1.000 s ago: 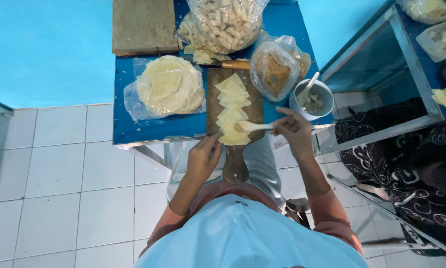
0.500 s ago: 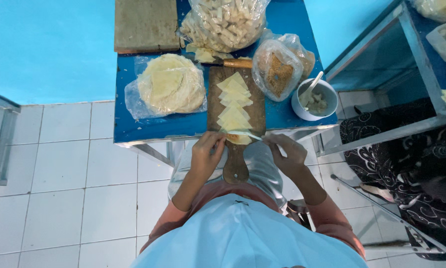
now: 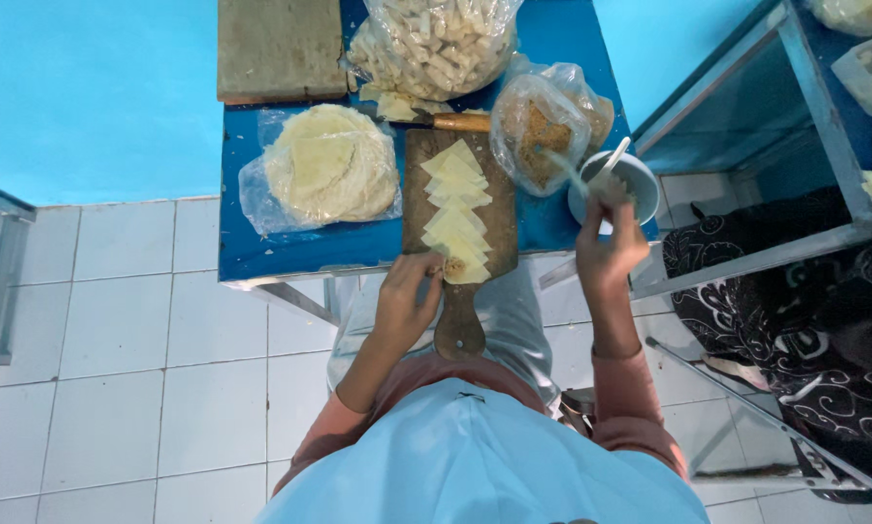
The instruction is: The person folds triangular dough wrappers around filling on a wooden cutting board, pressing the edges closed by hand, and uses a spoon to scoop filling from a bowl onto the wrappers, setting finished folded pastries on the board.
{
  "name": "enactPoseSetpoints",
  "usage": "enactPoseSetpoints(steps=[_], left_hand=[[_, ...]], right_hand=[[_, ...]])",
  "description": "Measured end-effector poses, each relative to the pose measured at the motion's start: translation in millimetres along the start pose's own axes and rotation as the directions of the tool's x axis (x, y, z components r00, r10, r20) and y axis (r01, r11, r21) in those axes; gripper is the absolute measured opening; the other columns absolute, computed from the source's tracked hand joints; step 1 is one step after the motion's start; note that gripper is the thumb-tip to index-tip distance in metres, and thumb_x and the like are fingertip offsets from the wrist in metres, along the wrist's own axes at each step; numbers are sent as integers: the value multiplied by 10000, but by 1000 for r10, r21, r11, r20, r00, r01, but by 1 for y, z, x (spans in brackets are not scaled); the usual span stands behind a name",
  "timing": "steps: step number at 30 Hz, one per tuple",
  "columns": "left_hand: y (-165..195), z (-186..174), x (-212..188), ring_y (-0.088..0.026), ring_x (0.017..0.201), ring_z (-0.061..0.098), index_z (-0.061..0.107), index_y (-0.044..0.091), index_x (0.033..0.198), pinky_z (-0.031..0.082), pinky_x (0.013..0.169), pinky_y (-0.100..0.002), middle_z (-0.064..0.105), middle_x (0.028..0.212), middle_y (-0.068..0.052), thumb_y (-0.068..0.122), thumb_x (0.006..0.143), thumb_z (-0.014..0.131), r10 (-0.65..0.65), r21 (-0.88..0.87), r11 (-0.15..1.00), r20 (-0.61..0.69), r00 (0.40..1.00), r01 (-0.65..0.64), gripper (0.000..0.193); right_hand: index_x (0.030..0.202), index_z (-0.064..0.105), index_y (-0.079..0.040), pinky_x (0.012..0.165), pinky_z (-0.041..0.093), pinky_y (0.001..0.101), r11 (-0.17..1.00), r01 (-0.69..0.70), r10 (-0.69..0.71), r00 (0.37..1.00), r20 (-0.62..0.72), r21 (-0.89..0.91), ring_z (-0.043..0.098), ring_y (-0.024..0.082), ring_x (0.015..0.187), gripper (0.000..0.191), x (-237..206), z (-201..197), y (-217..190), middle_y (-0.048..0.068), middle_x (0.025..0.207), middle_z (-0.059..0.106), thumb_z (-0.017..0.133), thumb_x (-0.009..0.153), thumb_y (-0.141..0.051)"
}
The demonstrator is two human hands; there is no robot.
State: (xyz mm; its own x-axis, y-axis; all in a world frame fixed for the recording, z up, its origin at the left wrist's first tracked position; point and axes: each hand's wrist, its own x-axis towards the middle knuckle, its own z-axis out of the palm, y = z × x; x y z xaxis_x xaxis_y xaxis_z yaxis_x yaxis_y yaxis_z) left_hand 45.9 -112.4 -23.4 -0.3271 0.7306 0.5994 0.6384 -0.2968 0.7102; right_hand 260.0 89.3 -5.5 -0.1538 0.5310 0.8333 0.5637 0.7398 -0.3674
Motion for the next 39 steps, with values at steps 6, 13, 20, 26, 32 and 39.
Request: enactPoseSetpoints(steps=[6, 13, 20, 26, 32, 39], left_hand=[[0, -2, 1, -365, 986, 639, 689, 12, 1068, 527, 855, -435, 676, 1075, -157, -23, 901, 679, 43, 40, 998, 37, 998, -44, 171], [-3, -2, 1, -340, 985, 642, 703, 8, 1076, 530, 845, -417, 677, 1083, -138, -35, 878, 694, 67, 61, 996, 63, 996, -70, 203], [2, -6, 6, -335, 999, 632, 708, 10, 1043, 533, 846, -419, 674, 1082, -121, -37, 867, 700, 95, 60, 993, 87, 992, -101, 182], [3, -7, 11, -344, 1002, 630, 711, 11, 1048, 534, 842, -420, 676, 1095, -127, -34, 850, 708, 117, 73, 989, 116, 986, -126, 204], [1, -6, 11, -353, 1001, 627, 701, -10, 1094, 531, 843, -429, 677, 1099, -140, -27, 846, 713, 107, 64, 991, 116, 987, -115, 249], [-2, -5, 9, -345, 1000, 638, 712, 1, 1040, 538, 842, -420, 682, 1085, -132, -14, 850, 721, 112, 79, 989, 132, 985, -123, 190]], right_hand=[[1238, 687, -38, 965, 509, 527, 906, 228, -187, 972, 145, -358, 674, 353, 1118, 419, 2, 21, -27, 197, 1197, 703, 780, 837, -117], [1391, 611, -125, 775, 536, 376, 961, -240, 114, 798, 592, 140, 673, 239, 883, 667, -56, 0, -90, 46, 906, 726, 873, 778, -149], [1410, 582, -99, 731, 547, 318, 874, -413, 233, 819, 525, 257, 685, 193, 781, 610, -72, 10, -97, 53, 876, 692, 787, 841, -19], [1425, 519, -52, 749, 574, 315, 895, -259, 106, 915, 390, 363, 703, 209, 854, 588, -88, 25, -107, 86, 988, 688, 744, 887, 19], [1442, 510, -64, 762, 554, 367, 933, -126, -36, 900, 435, 337, 690, 260, 865, 618, -84, 22, -114, 95, 985, 690, 768, 886, 9], [1438, 480, -49, 856, 548, 421, 918, -58, -159, 854, 496, 393, 682, 337, 999, 649, -62, -2, -109, 151, 1089, 694, 760, 853, -18]])
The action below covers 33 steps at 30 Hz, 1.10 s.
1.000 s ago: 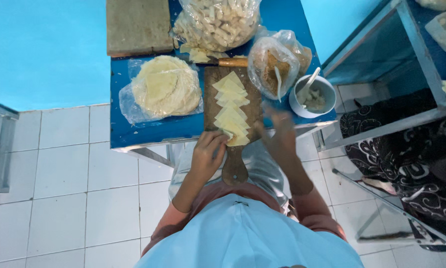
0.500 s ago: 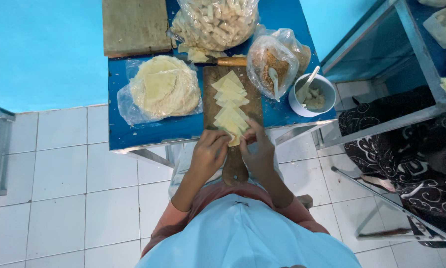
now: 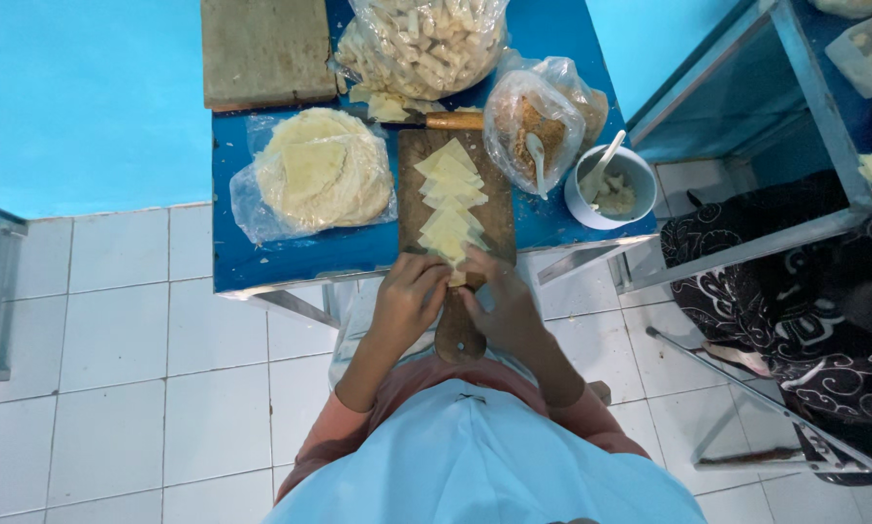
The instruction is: The person folds triangular dough wrappers around filling on a wooden cutting board, pressing the edges closed by hand, and uses a spoon to scoop filling from a bowl onto the wrappers, setting finished folded pastries on the board.
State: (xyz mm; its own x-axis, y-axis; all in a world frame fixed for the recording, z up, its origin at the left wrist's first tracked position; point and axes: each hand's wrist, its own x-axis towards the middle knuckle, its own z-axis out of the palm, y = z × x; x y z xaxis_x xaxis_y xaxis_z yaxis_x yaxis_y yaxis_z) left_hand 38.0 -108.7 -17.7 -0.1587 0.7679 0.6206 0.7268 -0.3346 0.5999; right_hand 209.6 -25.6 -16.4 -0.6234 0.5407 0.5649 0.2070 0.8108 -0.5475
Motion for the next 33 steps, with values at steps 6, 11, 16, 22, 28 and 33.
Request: enactPoseSetpoints(steps=[6, 11, 16, 22, 28, 33], left_hand=[[1, -7, 3, -354, 1012, 619, 706, -21, 1035, 529, 860, -427, 672, 1097, -147, 3, 839, 740, 23, -11, 1000, 52, 998, -22, 201], [1, -13, 6, -353, 1031, 613, 697, -38, 1045, 520, 876, -423, 656, 1120, -144, 43, 821, 760, 55, -34, 998, 112, 992, -51, 246], [-1, -8, 2, -344, 1028, 618, 699, -37, 1082, 520, 870, -413, 641, 1113, -146, 3, 887, 714, 33, -47, 999, 114, 993, -27, 200], [-3, -4, 2, -347, 1006, 614, 696, -35, 1098, 516, 866, -417, 623, 1074, -152, 7, 908, 711, 27, -63, 998, 86, 996, -21, 195], [-5, -3, 3, -365, 989, 610, 695, -32, 1096, 514, 848, -433, 621, 1050, -173, -10, 891, 679, 11, -61, 998, 99, 995, -5, 207], [-12, 4, 14, -394, 965, 619, 674, -30, 1042, 502, 814, -457, 639, 995, -186, -20, 891, 669, -94, -93, 990, 107, 990, 104, 152]], right_hand=[[1397, 536, -68, 792, 578, 379, 990, 133, -137, 988, 72, 54, 710, 303, 933, 495, 9, -8, 18, 131, 1038, 700, 716, 944, 21], [1384, 545, -51, 788, 610, 344, 985, 10, -22, 997, 69, 172, 754, 266, 904, 499, 10, -2, 24, 101, 1023, 722, 733, 927, 17], [1354, 502, -40, 827, 581, 391, 973, 196, -205, 977, 62, 125, 691, 369, 1036, 586, 8, -7, 28, 185, 1189, 671, 778, 837, -20], [1337, 520, -77, 829, 598, 346, 974, 208, -213, 975, 56, 86, 722, 309, 1036, 496, 11, 3, 38, 149, 1230, 719, 741, 909, 39], [1368, 600, -72, 770, 606, 289, 943, -215, 188, 974, 126, 253, 776, 163, 877, 510, 17, 5, 37, 80, 943, 783, 743, 890, 37], [1357, 586, -98, 739, 600, 279, 891, -346, 306, 936, 176, 295, 758, 157, 840, 565, 33, 2, 33, 70, 932, 772, 761, 837, 34]])
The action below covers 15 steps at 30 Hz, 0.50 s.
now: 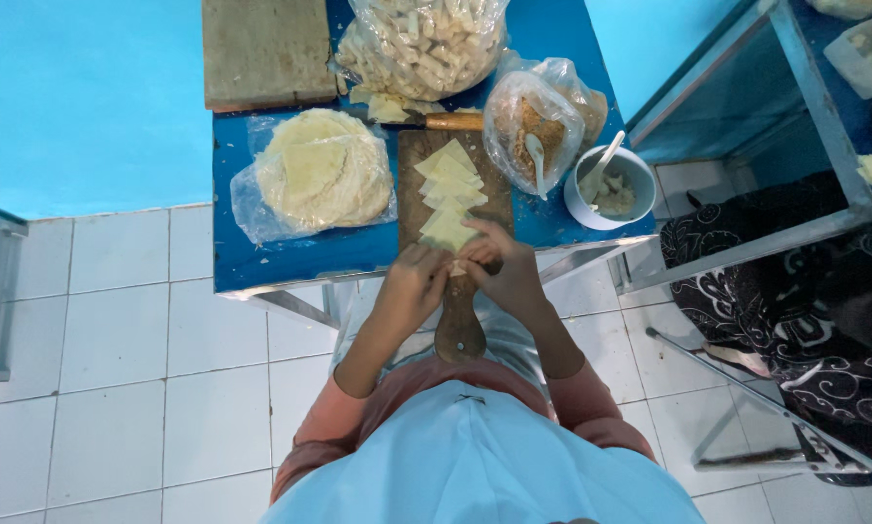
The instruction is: The person folds triangular dough wrappers around filling on a wooden cutting board, pressing the edges closed by hand, and uses a spoon to scoop filling from a bowl onto the wrappers, setting finished folded pastries on the board.
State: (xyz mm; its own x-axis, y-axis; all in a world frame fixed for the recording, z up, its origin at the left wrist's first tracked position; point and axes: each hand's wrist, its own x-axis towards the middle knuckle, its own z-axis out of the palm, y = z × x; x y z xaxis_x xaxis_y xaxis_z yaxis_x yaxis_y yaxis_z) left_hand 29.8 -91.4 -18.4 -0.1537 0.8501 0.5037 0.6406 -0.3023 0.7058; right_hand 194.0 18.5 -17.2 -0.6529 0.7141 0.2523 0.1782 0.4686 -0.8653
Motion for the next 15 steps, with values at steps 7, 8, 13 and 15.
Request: enactPoseSetpoints(steps=[7, 8, 13, 15], left_hand=[[-1, 8, 8, -402, 927, 593, 696, -9, 913, 486, 786, -469, 622, 920, -193, -10, 819, 704, -72, 61, 995, -38, 997, 74, 95], [-1, 8, 8, -398, 929, 593, 700, -7, 911, 488, 786, -466, 629, 936, -189, -7, 823, 705, -73, 53, 996, -45, 996, 75, 88], [-1, 0, 7, -382, 974, 604, 698, 0, 948, 499, 833, -454, 635, 984, -171, 0, 867, 695, 2, 30, 1000, -18, 1000, -2, 81], [3, -3, 6, -388, 988, 600, 703, -12, 1008, 496, 842, -459, 631, 1001, -175, -22, 878, 679, 17, 68, 997, 18, 1000, -18, 133]], right_hand=[[1396, 572, -95, 819, 580, 321, 959, 213, -216, 976, 9, -185, 740, 201, 921, 568, -3, 2, -4, 76, 960, 737, 731, 870, 50], [1407, 556, -88, 837, 579, 332, 948, 266, -264, 964, 33, -175, 741, 217, 941, 580, -4, 0, -3, 78, 985, 741, 734, 871, 39], [1398, 542, -92, 831, 567, 368, 902, 363, -353, 932, 86, -232, 719, 284, 957, 601, -5, -4, 0, 91, 1003, 749, 767, 848, -3], [1417, 550, -89, 803, 569, 372, 901, 351, -336, 936, 101, -255, 722, 290, 930, 622, -3, -4, 0, 118, 993, 735, 751, 838, 20]])
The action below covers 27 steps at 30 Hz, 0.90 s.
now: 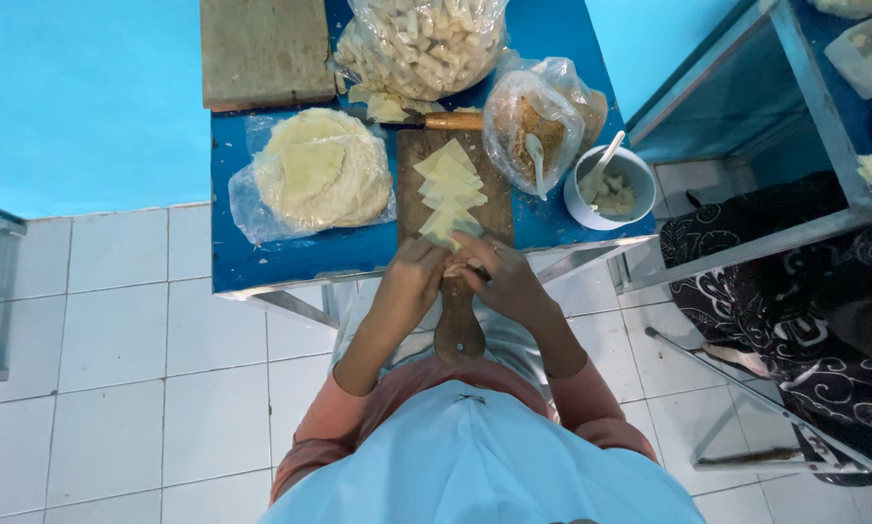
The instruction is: The person folds triangular dough wrappers around filling on a wooden cutting board, pressing the edges closed by hand, and uses a spoon to scoop filling from a bowl onto the wrappers, setting finished folded pastries on the board.
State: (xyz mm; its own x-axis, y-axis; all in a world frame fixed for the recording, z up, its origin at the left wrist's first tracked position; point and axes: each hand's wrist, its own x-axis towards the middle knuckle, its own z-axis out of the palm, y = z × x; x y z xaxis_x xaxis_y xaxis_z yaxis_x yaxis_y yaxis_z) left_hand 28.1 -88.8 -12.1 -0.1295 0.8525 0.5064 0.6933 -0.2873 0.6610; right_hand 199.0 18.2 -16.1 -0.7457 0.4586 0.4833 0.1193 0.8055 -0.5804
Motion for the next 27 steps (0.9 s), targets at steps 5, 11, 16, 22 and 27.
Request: enactPoseSetpoints(steps=[5, 11, 16, 22, 27], left_hand=[[7, -8, 1, -397, 955, 591, 699, -24, 965, 485, 822, -464, 635, 992, -176, 20, 816, 727, 55, 31, 998, -12, 998, -55, 158], [3, -2, 5, -391, 944, 582, 699, -12, 936, 482, 832, -461, 627, 970, -179, -3, 848, 697, 29, 52, 998, -32, 999, -27, 88], [-8, -1, 14, -382, 901, 582, 697, 13, 890, 464, 808, -480, 647, 918, -166, 25, 861, 706, 0, 69, 998, 22, 1000, -2, 33], [-8, 4, 19, -402, 912, 569, 704, 42, 887, 469, 766, -475, 645, 943, -179, 19, 789, 706, -47, 231, 972, -5, 999, 47, 101], [-16, 5, 20, -392, 946, 581, 705, 59, 910, 473, 797, -477, 653, 953, -153, 38, 817, 701, -21, 197, 980, 18, 1000, 17, 96]], right_hand=[[1438, 546, -87, 786, 596, 344, 997, -52, 51, 999, 16, 64, 750, 261, 908, 628, 7, -2, 1, 117, 979, 745, 736, 853, 41], [1431, 528, -79, 797, 614, 314, 979, -140, 143, 990, -5, 148, 777, 213, 900, 616, 13, 1, -3, 88, 951, 739, 708, 858, 59], [1363, 585, -86, 842, 431, 422, 973, 9, -30, 996, -87, -230, 610, 241, 868, 553, 14, 3, -4, 3, 871, 745, 726, 832, -20], [1374, 609, -76, 927, 355, 409, 936, 66, -104, 990, -92, -345, 577, 203, 935, 480, 11, 5, -3, -9, 988, 699, 747, 914, -81], [1378, 592, -57, 933, 345, 431, 933, 84, -119, 989, -82, -350, 563, 211, 958, 535, 8, 6, -5, -18, 998, 706, 758, 875, -134]])
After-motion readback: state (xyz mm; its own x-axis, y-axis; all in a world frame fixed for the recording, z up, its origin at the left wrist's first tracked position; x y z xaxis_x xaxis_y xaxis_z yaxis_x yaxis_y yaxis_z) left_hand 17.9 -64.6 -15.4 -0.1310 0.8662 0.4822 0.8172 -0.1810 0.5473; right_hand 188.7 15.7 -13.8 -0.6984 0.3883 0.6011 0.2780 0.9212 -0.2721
